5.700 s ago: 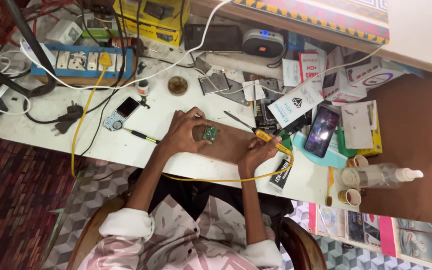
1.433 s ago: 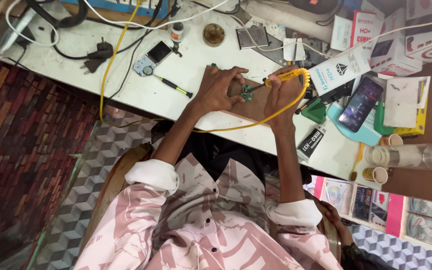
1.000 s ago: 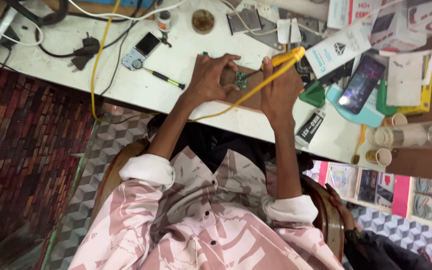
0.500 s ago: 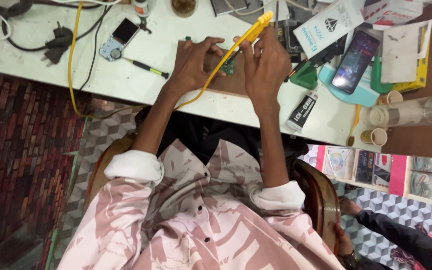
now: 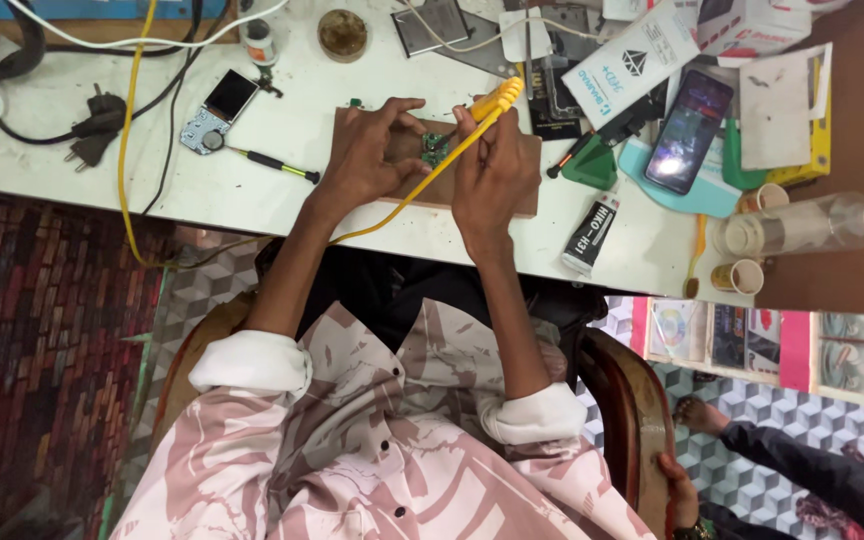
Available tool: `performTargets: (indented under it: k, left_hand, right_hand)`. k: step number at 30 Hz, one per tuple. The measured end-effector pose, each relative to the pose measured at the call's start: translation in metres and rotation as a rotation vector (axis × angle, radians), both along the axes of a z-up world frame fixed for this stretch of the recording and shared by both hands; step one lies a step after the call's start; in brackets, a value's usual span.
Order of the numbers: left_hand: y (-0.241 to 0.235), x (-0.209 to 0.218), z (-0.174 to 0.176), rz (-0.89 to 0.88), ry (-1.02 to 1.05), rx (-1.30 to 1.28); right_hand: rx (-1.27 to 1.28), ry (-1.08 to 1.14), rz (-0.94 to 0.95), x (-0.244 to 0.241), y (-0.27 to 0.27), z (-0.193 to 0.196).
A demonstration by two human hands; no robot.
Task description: The person uses a soldering iron to apply heat to a small green circuit board placed on a wooden board. They hold the board steady with one hand while manipulating the soldering iron with the other, occasionally adjusting the board's position.
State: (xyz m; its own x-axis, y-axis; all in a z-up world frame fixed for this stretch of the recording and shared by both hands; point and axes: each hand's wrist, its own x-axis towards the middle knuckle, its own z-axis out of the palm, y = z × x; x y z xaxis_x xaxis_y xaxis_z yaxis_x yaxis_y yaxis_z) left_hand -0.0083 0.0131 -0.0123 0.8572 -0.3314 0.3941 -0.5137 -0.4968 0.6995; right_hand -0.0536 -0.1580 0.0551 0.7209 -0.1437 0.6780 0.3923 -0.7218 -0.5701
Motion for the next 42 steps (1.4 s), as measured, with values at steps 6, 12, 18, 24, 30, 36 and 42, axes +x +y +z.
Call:
performTargets:
  k: [6, 12, 18, 24, 30, 36, 42]
  left_hand:
    - [-0.002, 0.0, 0.002, -0.027, 0.097, -0.018]
    - [-0.002, 0.001, 0.007, -0.05, 0.174, -0.047]
    - [-0.002, -0.003, 0.019, -0.035, 0.154, -0.023]
    - [0.012, -0.026, 0.001, 0.236, 0.044, -0.255]
    - [0.081, -0.125, -0.043, 0.994, -0.023, -0.646]
    - [0.13, -0.149, -0.068, 0.835, 1.09, -0.901]
    - [0.137, -0.086, -0.127, 0.299, 0.617, -1.556]
  right_hand:
    - [0.068, 0.022, 0.059, 0.0, -0.004, -0.004]
    - [0.11, 0.048, 0.057, 0.009, -0.004, -0.011]
    - [0.108, -0.025, 0.033, 0.012, -0.001, -0.016]
    - [0.214, -0.048, 0.102, 0.002, 0.0, -0.015]
    - [0.505, 0.043, 0.025, -0.008, -0.002, -0.053]
    - [0.611, -0.028, -0.041, -0.043, -0.025, -0.106]
    - [0.73, -0.085, -0.103, -0.047, -0.059, -0.139]
